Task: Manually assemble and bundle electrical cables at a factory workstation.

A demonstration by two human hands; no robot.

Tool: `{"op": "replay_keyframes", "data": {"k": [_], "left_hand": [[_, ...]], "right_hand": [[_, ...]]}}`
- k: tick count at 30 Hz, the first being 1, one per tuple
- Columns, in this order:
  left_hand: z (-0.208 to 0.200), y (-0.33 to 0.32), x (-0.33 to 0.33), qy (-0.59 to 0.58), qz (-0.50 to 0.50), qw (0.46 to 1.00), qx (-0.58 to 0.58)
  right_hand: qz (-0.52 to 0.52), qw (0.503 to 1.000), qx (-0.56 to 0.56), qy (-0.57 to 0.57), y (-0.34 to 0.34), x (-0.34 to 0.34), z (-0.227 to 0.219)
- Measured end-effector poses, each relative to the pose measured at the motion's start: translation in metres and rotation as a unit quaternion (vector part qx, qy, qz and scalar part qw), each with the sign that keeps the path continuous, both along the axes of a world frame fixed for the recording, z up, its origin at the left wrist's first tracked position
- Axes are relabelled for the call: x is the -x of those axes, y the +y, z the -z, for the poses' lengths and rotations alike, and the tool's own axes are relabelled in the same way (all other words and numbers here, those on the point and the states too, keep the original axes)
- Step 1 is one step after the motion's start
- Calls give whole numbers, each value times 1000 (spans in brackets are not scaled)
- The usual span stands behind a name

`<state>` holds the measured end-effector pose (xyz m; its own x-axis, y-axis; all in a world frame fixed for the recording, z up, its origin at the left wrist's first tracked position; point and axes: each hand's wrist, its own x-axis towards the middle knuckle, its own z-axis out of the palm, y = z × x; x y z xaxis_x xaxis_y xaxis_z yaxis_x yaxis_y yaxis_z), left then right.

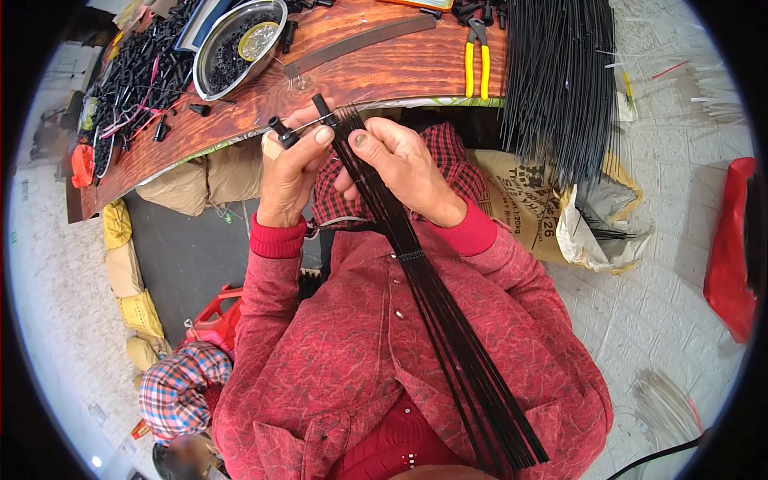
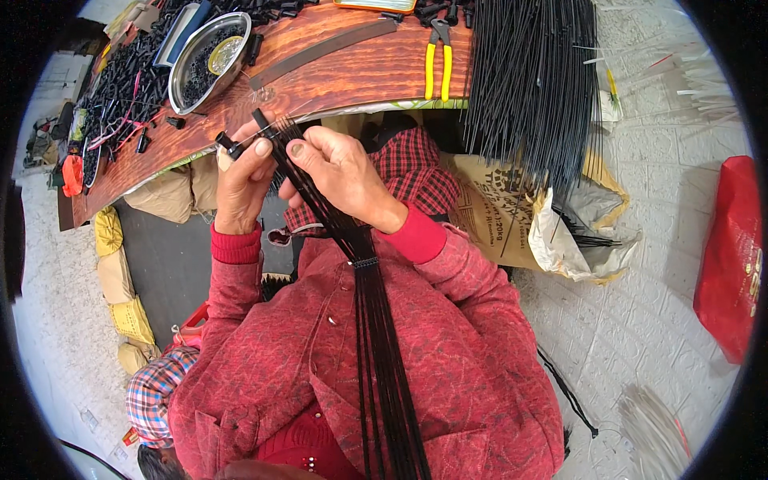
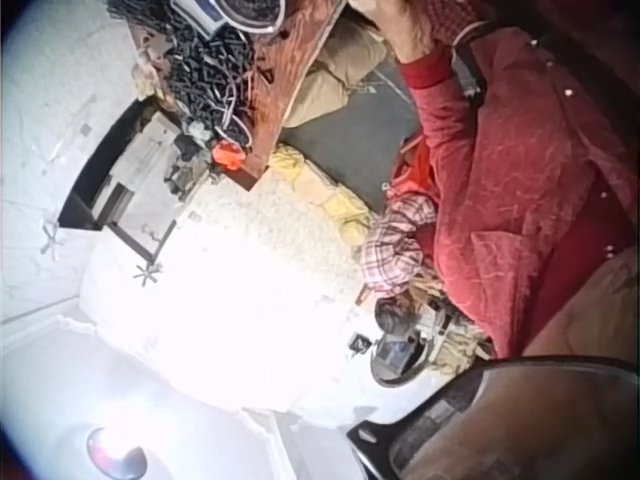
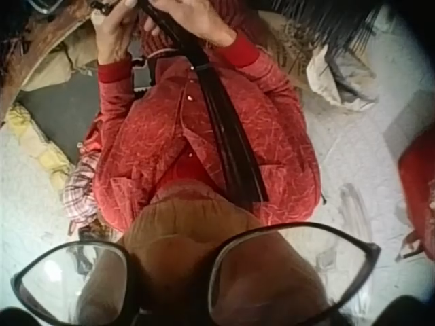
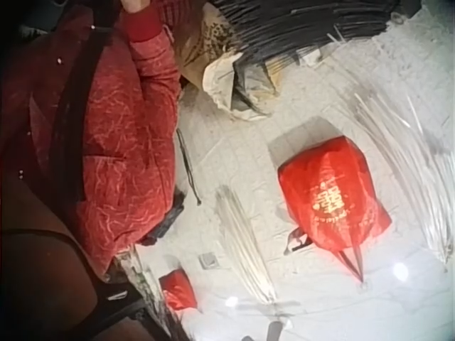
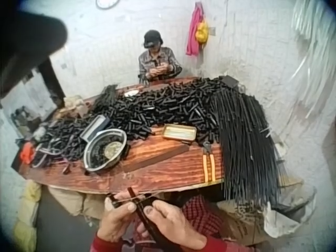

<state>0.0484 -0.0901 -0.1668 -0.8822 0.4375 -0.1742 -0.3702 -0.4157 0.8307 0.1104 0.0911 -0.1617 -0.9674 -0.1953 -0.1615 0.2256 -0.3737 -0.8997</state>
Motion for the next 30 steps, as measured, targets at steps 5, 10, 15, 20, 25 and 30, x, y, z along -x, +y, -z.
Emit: {"op": "replay_keyframes", "data": {"k": [5, 10, 15, 20, 25, 30], "left_hand": [[-7, 0, 1, -2, -2, 999, 53], [-5, 2, -1, 32, -30, 997, 67], [-5, -4, 3, 40, -5, 998, 58], [-3, -3, 3, 47, 4, 998, 30], [0, -6, 8, 59, 24, 997, 37], [2, -7, 8, 52, 33, 998, 16]], "right_hand": [[15, 999, -34, 22, -1, -3, 1], [18, 998, -55, 32, -1, -4, 0], [-12, 999, -39, 15, 4, -1, -6], [-47, 999, -15, -3, 8, 2, -6], [-101, 989, 96, -53, 12, 7, 7], [-120, 986, 103, -52, 15, 5, -3]]}}
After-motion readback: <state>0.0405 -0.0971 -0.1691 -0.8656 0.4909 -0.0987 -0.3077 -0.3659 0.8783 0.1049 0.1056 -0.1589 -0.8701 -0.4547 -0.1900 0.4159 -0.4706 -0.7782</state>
